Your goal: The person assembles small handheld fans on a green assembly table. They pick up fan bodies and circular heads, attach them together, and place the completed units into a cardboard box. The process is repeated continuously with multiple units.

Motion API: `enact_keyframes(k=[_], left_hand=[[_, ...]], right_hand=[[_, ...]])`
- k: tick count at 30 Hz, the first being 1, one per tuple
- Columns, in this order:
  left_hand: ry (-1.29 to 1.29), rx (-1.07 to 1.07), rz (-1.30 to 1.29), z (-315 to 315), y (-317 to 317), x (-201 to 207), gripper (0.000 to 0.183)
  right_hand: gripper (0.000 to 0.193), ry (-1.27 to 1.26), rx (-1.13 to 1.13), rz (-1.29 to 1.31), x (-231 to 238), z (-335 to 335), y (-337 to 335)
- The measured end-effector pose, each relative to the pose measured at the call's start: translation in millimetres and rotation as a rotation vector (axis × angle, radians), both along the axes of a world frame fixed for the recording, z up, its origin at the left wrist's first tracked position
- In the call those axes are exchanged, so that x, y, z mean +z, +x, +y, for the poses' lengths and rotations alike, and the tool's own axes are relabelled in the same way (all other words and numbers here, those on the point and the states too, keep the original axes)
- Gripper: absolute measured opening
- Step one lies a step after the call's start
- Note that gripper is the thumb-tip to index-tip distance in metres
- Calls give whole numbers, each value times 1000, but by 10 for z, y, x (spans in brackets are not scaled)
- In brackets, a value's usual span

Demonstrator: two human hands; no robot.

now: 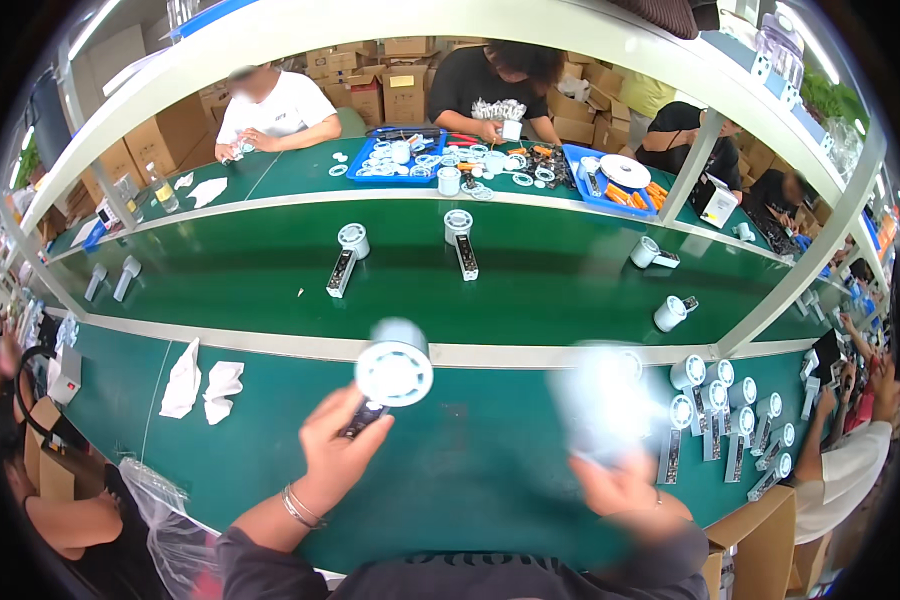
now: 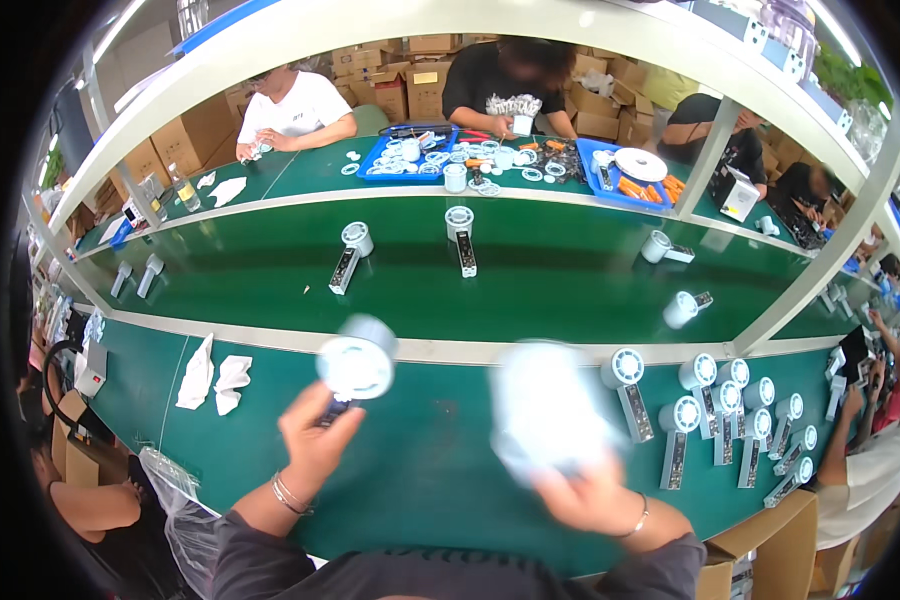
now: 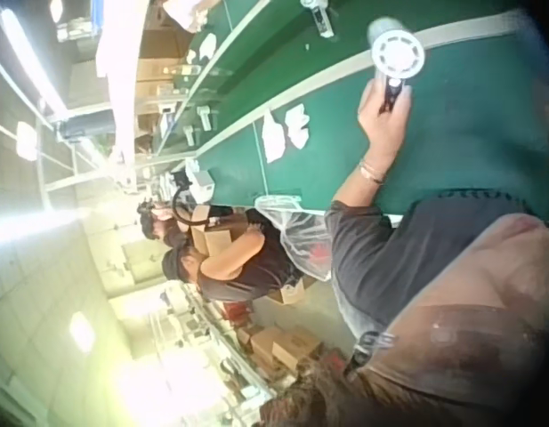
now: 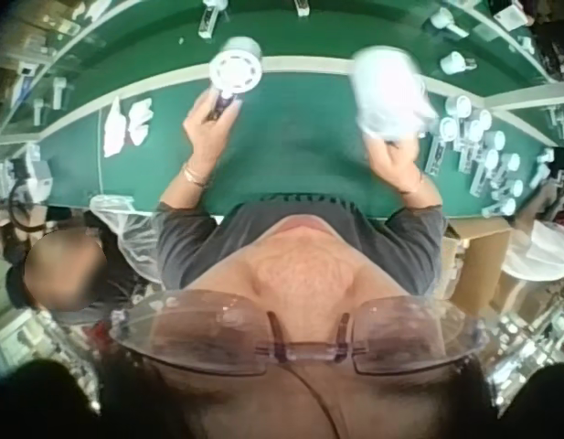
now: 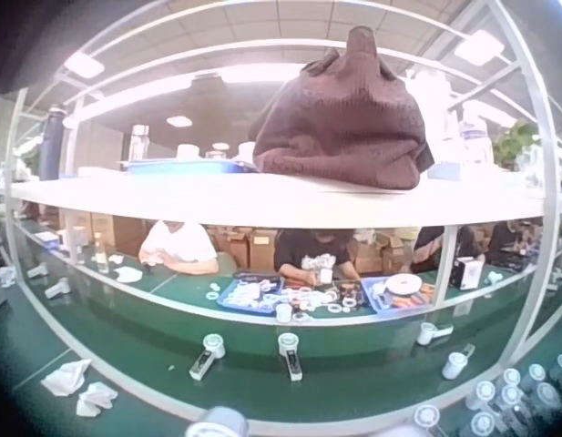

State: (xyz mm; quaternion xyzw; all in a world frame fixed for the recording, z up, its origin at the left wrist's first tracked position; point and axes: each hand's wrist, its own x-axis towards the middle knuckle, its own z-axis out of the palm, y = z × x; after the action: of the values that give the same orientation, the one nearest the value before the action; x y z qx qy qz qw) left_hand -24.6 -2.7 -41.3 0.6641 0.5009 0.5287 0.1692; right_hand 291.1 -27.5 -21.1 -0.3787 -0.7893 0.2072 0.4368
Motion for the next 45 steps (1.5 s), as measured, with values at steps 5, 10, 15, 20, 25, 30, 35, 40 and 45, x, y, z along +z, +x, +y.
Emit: enact_keyframes(k=[5, 10, 15, 20, 25, 30, 35, 40, 45], left_hand=[[1305, 402, -726, 116, 335, 697, 17], [921, 268, -513, 148, 303, 381, 38], [768, 331, -211, -48, 201, 256, 12], [564, 528, -418, 285, 502, 452, 13], [793, 372, -341, 295, 383, 247, 29], [996, 244, -468, 100, -11, 55, 20], [1066, 267, -298, 156, 238, 315, 26], [292, 243, -238, 77, 93, 319, 24], [-172, -75, 181, -73, -101, -137, 46]], right_hand=[[43, 1035, 401, 1385, 799, 152, -817], [34, 772, 138, 949, 491, 290, -656], [35, 334, -67, 845, 453, 336, -647], [52, 39, -76, 870, 522, 336, -631], [47, 845, 41, 1119, 511, 453, -750], [41, 1052, 43, 1010, 473, 502, -774], [41, 812, 51, 977, 519, 358, -779], [35, -198, 156, 787, 431, 353, -615], [39, -557, -34, 5, -212, 156, -283]])
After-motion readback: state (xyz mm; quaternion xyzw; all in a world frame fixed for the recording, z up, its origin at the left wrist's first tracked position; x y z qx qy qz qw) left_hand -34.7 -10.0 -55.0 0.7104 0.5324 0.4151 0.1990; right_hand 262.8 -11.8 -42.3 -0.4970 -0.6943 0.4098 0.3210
